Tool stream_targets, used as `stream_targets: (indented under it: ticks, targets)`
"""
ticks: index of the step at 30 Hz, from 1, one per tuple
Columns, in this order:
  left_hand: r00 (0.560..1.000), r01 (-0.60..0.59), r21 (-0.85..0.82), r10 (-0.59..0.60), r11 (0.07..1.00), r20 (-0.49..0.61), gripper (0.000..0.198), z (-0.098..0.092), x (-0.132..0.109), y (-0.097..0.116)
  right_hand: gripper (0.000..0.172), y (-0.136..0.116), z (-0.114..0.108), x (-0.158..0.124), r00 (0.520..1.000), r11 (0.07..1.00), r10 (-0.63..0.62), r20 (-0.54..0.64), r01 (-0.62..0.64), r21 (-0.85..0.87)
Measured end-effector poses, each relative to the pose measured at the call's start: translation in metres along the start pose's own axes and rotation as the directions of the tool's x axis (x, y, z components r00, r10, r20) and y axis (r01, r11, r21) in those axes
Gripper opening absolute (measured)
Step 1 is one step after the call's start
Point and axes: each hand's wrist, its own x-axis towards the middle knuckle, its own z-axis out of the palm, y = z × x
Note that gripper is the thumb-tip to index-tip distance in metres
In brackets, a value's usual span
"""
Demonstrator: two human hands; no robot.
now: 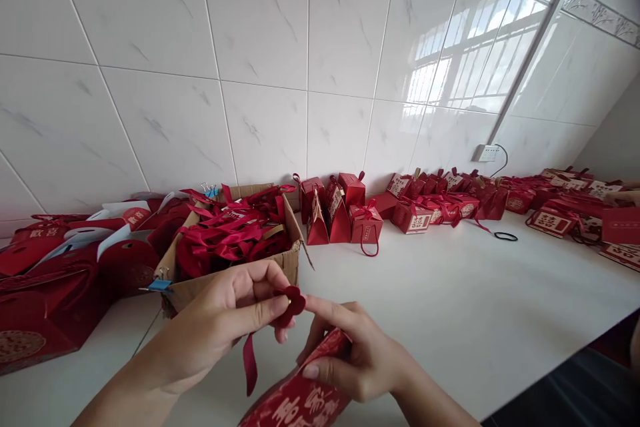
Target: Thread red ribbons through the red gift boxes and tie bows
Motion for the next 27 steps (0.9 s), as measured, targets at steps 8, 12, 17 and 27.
stream_targets:
  ticks: [8, 12, 17, 27]
  targets:
    - [0.996, 0.076, -0.298, -0.087, 0.952, -0.024, 0.012, 0.004, 0.006, -0.007, 0.071, -0.004, -0.003, -0.001, 0.997, 0.996, 0.077, -0.012, -0.077, -0.04]
    - [0.992, 0.023, -0.351, -0.066, 0.936, -0.11, 0.015, 0.01, 0.007, -0.01, 0.074, -0.002, -0.003, -0.002, 0.997, 0.996, 0.072, -0.022, -0.073, -0.043]
    - [0.979, -0.001, -0.419, -0.084, 0.908, -0.186, 0.018, 0.02, 0.008, -0.013, 0.077, 0.001, 0.0, -0.002, 0.997, 0.997, 0.072, -0.017, -0.072, -0.011]
    - [0.971, -0.136, -0.34, 0.057, 0.931, -0.231, 0.016, 0.006, -0.001, 0.0, 0.037, 0.009, -0.003, -0.002, 0.926, 0.964, 0.262, -0.272, -0.265, 0.027]
